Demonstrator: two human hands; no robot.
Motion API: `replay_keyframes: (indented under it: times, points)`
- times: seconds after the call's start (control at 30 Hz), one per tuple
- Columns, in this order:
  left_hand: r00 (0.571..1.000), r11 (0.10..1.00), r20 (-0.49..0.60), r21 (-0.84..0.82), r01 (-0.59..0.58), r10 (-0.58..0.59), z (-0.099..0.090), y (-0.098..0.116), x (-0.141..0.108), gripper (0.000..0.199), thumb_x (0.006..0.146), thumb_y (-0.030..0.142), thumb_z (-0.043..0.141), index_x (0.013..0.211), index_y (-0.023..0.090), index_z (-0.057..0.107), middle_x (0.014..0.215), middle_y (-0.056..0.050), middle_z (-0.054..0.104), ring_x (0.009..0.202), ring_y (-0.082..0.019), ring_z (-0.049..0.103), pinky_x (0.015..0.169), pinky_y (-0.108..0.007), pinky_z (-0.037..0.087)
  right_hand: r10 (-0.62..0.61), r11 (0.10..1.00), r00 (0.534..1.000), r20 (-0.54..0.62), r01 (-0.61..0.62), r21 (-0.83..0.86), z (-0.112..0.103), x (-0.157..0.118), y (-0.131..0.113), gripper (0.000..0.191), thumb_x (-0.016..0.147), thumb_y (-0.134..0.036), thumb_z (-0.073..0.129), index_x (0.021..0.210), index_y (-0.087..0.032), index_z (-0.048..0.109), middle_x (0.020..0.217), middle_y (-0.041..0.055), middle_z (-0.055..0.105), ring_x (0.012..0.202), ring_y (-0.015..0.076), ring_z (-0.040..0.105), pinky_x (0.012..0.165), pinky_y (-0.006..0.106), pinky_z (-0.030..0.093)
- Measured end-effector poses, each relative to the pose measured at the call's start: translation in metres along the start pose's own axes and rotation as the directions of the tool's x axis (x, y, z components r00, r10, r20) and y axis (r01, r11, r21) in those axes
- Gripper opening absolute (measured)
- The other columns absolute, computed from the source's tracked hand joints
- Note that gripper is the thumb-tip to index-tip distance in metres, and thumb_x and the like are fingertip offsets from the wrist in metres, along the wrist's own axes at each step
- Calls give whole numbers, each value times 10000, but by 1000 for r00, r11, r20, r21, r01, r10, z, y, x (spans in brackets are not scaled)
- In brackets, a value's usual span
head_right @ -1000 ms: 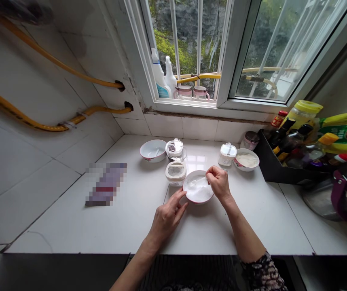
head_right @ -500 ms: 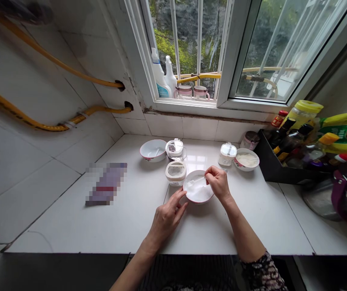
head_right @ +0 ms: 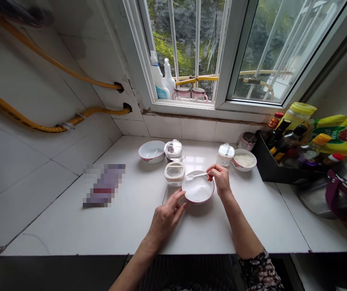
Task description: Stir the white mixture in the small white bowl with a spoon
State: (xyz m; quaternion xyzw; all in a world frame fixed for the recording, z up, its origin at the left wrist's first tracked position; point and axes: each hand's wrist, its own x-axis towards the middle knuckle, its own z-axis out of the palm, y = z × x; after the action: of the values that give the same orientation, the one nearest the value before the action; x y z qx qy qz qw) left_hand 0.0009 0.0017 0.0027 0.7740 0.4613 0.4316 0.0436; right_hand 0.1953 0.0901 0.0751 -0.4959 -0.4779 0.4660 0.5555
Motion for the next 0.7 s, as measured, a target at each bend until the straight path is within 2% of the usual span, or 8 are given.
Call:
replay_keyframes:
  times: [0.13,0.23,0.3,0.4,0.47,0.53,0.6,0.7]
  points:
    - [1000,1000,6,12,1,-1,0,-1,0,337,962,167,514,1296,203,502,1287,-135,668,754,-164,737,679,-262,618,-38,998,999,-10,39,43,12,0,-4,50,598,-246,568,596,-204,595,439,-33,518,467,125,455,517,278,394]
    - [1000,1000,8,14,-6,6,1,-2,-1,354,962,173,513,1313,211,489,1295,-138,663,791,-175,744,688,-270,622,-176,984,984,6,176,-27,25,-5,-5,59,680,-259,568,686,-210,602,517,-28,560,515,142,505,565,296,432]
    - [1000,1000,7,8,-13,13,2,-3,-1,357,964,178,513,1319,209,489,1306,-143,656,799,-175,746,687,-265,622,-322,933,946,20,321,-163,32,-10,-5,67,757,-255,559,754,-215,613,596,-10,610,584,164,558,639,323,464]
    - [1000,1000,4,4,-9,9,3,-3,-2,381,959,170,514,1337,206,488,1323,-146,646,816,-177,747,688,-262,621,-574,674,793,205,600,-432,39,-17,-1,106,841,-193,527,820,-223,626,685,12,670,667,180,592,840,390,456]
    - [1000,1000,7,9,1,-1,3,-3,-2,418,950,155,515,1361,216,477,1324,-139,646,838,-185,746,693,-267,623,-640,450,654,402,744,-494,41,-19,1,163,858,-132,495,844,-228,627,732,19,701,683,178,594,928,409,412]
    - [1000,1000,8,11,2,-2,3,-3,-2,434,946,150,514,1371,223,471,1320,-134,650,857,-191,746,691,-268,623,-658,323,562,501,812,-487,40,-20,1,209,860,-91,469,870,-232,624,781,22,724,691,175,597,947,405,392]
    - [1000,1000,17,7,5,-5,2,-2,-2,421,950,159,514,1364,224,477,1325,-134,647,867,-194,745,687,-266,622,-689,306,550,472,811,-500,36,-20,-1,211,856,-91,472,883,-235,623,783,19,726,690,177,601,944,408,388]
    - [999,1000,29,9,22,-22,1,-2,-2,403,952,170,523,1349,232,496,1324,-129,648,873,-198,744,686,-272,623,-713,390,625,319,731,-560,24,-20,-8,158,829,-145,494,828,-242,618,689,-1,677,627,179,581,924,426,399]
